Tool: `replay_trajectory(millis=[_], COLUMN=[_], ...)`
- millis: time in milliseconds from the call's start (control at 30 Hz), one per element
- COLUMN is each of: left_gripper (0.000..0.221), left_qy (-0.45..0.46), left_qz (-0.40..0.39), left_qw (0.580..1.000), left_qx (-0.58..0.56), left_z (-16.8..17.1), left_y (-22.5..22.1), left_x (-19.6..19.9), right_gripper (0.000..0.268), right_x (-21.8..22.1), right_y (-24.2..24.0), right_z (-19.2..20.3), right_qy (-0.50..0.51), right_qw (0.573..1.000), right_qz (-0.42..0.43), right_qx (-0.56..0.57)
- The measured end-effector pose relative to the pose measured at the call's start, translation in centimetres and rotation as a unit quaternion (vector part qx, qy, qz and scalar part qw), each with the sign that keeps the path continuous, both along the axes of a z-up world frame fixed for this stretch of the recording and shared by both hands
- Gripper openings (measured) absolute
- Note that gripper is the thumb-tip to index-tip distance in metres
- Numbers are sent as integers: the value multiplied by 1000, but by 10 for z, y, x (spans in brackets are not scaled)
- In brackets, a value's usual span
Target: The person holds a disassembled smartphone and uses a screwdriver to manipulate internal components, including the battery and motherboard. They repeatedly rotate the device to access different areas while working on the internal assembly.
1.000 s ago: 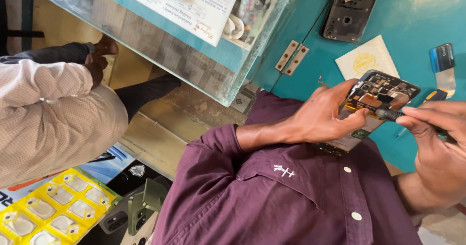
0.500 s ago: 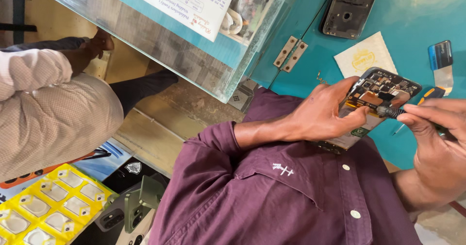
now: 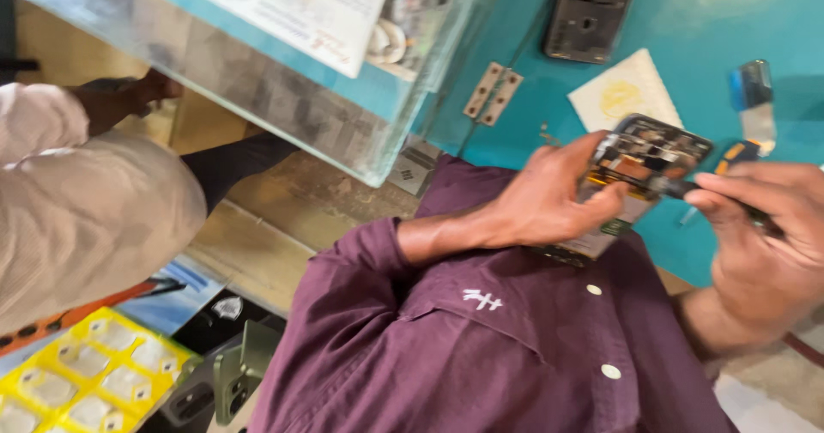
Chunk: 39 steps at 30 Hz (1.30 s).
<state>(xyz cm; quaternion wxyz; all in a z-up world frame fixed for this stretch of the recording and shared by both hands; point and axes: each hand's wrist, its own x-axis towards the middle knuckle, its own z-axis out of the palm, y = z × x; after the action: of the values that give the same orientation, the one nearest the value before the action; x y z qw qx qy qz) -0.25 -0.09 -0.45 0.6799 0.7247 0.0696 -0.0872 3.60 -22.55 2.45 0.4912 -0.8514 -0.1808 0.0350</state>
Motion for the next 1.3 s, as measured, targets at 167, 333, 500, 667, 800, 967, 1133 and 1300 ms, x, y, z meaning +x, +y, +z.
replay_trajectory(millis=[167,333,500,667,800,967,1133,1300], left_gripper=[36,33,32,33,33,33,30,28], left_qy=[-1,-12,-12,-7,20,9,-9,8], left_qz=[1,-12,-22,-23,-25,-22,-15,-13], left_qw=[999,999,999,999,998,998,998,998], left_qx=[-36,-50,-38,-46,-63,-51,-59,-55], left_z=[-1,0,-2,-2,-2,-3,-1,4], left_y=[2,3,3,3,2,3,3,3], left_x=[1,4,5,4,5,4,4,7], right_gripper=[20,23,25,23,25,22,22,24], right_x=[13,17,18,14,12,11,12,14], right_y=[19,26,28,28,29,29,30,40], right_z=[23,30,31,31,29,26,27,33], right_qy=[-17,16,13,-2,-11,-19,-35,-43], right_qw=[1000,999,998,999,999,999,998,998], right_qz=[-13,-35,-60,-49,-36,-49,-48,-48], right_qx=[-22,25,32,15,1,12,0,-4])
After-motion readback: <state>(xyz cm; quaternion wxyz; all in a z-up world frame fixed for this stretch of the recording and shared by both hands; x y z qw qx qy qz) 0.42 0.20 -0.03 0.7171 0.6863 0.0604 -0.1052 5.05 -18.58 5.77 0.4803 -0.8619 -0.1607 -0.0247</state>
